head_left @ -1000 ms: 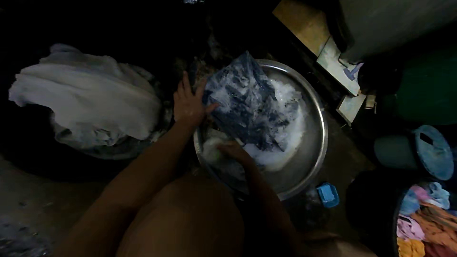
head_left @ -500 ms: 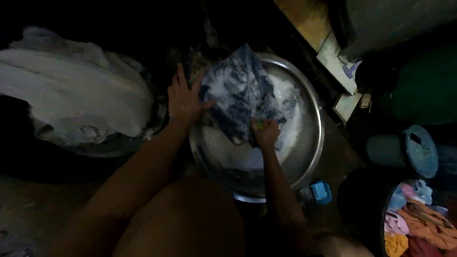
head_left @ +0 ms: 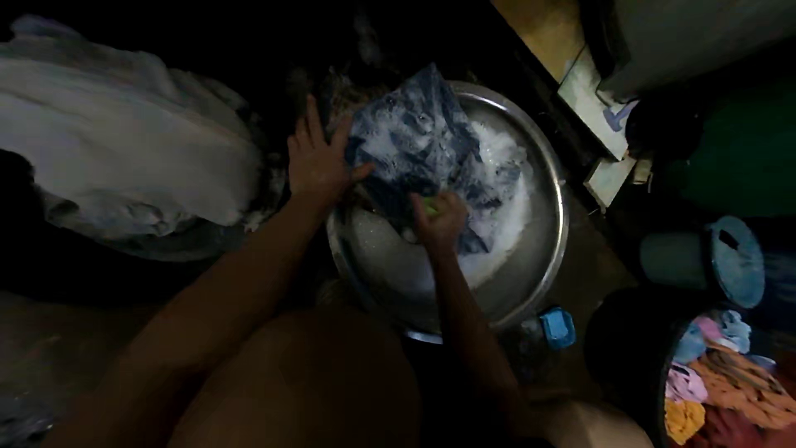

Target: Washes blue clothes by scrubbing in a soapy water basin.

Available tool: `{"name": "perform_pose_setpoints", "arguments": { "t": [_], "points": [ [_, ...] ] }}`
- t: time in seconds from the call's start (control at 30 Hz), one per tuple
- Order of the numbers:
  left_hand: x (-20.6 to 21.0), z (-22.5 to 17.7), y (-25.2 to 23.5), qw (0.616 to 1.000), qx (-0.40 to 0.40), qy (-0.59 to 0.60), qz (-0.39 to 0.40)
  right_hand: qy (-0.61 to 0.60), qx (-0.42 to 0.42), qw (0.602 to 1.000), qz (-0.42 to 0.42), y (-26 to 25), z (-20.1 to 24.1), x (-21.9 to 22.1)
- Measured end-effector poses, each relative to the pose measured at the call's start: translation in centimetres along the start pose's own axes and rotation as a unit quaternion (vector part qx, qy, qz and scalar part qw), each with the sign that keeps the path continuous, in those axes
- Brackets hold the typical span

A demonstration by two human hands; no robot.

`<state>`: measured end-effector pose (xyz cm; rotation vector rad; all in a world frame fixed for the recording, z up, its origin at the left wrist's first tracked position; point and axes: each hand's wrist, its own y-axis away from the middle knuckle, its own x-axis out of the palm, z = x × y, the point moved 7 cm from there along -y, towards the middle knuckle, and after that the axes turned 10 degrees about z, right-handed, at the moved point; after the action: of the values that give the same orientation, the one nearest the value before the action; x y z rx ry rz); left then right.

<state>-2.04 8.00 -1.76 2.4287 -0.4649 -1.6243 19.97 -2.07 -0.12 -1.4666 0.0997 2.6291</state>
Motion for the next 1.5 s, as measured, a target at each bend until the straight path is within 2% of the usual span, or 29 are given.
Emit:
{"name": "perform_pose_setpoints", "arguments": {
  "t": [0.07,0.1,0.13,0.2,0.27,0.3,0.33,0.37,0.43,0.5,0.53,0.57,0.63,0.7,0.73,0.77,0.8,0.87,0.93,0.97,1.0,1.03,1.1,1.13,1.2,1.3,1.37,1.43,1.5],
  "points": [
    [-0.5,0.2,-0.5,1.000,-0.003,-0.005,0.024,-0.042,-0.150,0.987,-0.034,-0.7,6.2,1.9],
    [-0.5,0.2,-0.4,0.999,-0.007,-0.010,0.034,-0.014,-0.163,0.987,-0.008,-0.3,5.9,2.8],
    [-0.5,0.1,-0.2,0.999,-0.010,-0.011,0.043,0.035,-0.125,0.991,0.035,0.5,3.1,3.3],
    [-0.9,-0.4,-0.6,0.999,-0.010,-0.006,0.032,0.112,0.033,0.986,0.119,0.6,-5.6,2.7],
    [-0.3,-0.2,0.1,0.999,-0.011,-0.010,0.032,0.132,0.201,0.952,0.192,2.1,-12.7,1.0],
    [-0.2,-0.3,0.1,0.999,-0.013,-0.013,0.030,0.127,0.238,0.944,0.191,1.9,-13.6,0.2],
    [-0.6,-0.3,-0.5,1.000,-0.015,-0.014,0.019,0.107,0.236,0.951,0.166,0.6,-12.2,-0.3],
    [-0.7,-0.3,-0.7,1.000,-0.015,-0.011,0.013,0.076,0.195,0.970,0.121,-0.1,-9.1,-0.6],
    [-0.4,-0.2,-0.3,1.000,-0.012,-0.004,0.019,0.018,0.009,1.000,-0.002,-0.3,-0.6,0.0],
    [-0.7,-0.1,-0.3,1.000,-0.006,-0.003,0.021,-0.040,-0.143,0.989,-0.026,-0.1,6.6,1.7],
    [-0.8,0.0,-0.4,1.000,-0.006,-0.006,0.024,-0.026,-0.174,0.984,-0.004,0.1,7.4,2.8],
    [-0.7,0.0,-0.2,0.999,-0.005,-0.007,0.031,0.008,-0.154,0.987,0.033,0.7,5.5,3.8],
    [-0.7,-0.1,-0.5,0.999,-0.008,-0.011,0.033,0.097,-0.016,0.989,0.107,0.9,-3.0,3.8],
    [-0.4,0.0,0.0,0.999,-0.014,-0.009,0.031,0.149,0.151,0.961,0.179,2.1,-11.5,2.0],
    [-0.1,-0.1,0.3,0.999,-0.015,-0.009,0.033,0.159,0.213,0.943,0.201,2.8,-13.7,0.7],
    [-0.5,-0.3,-0.1,0.999,-0.016,-0.007,0.027,0.153,0.228,0.943,0.188,2.0,-13.4,-0.4],
    [-0.8,-0.3,-0.6,1.000,-0.017,-0.007,0.020,0.131,0.199,0.959,0.153,0.9,-10.8,-1.1],
    [-0.2,-0.1,-0.2,1.000,-0.018,-0.006,0.025,0.060,0.036,0.997,0.035,0.9,-2.6,-0.9],
    [-0.3,0.0,0.0,0.999,-0.018,-0.007,0.036,-0.017,-0.117,0.993,-0.016,0.9,5.1,0.9],
    [-0.6,0.0,-0.3,0.999,-0.014,-0.012,0.033,-0.022,-0.162,0.986,-0.020,0.6,6.7,1.9],
    [-0.7,0.0,-0.4,0.999,-0.008,-0.014,0.034,-0.002,-0.159,0.987,-0.002,0.7,5.7,3.0],
    [-0.6,-0.1,-0.2,0.999,-0.001,-0.011,0.033,0.043,-0.109,0.993,0.030,0.9,2.3,3.5],
    [-0.7,-0.1,-0.6,1.000,-0.001,-0.006,0.021,0.119,0.062,0.983,0.123,0.2,-6.2,2.8],
    [-0.4,0.1,-0.3,1.000,-0.006,-0.010,0.024,0.132,0.163,0.961,0.179,0.8,-10.4,2.0],
    [-0.2,-0.2,-0.1,0.999,-0.008,-0.012,0.028,0.108,0.285,0.926,0.223,1.5,-15.4,-0.7],
    [-0.3,0.1,-0.7,1.000,-0.017,-0.010,0.025,0.000,0.321,0.907,0.271,1.1,-14.9,-4.4],
    [-0.2,0.1,-0.4,1.000,-0.014,-0.008,0.026,0.016,0.342,0.849,0.403,2.9,-14.5,-5.1],
    [-0.4,0.0,-0.5,1.000,-0.007,-0.004,0.018,0.079,0.329,0.768,0.544,5.9,-14.3,-3.8],
    [-0.4,0.0,-0.6,1.000,-0.004,-0.004,0.019,0.099,0.321,0.727,0.599,9.3,-14.3,-0.4]
  ]
}}
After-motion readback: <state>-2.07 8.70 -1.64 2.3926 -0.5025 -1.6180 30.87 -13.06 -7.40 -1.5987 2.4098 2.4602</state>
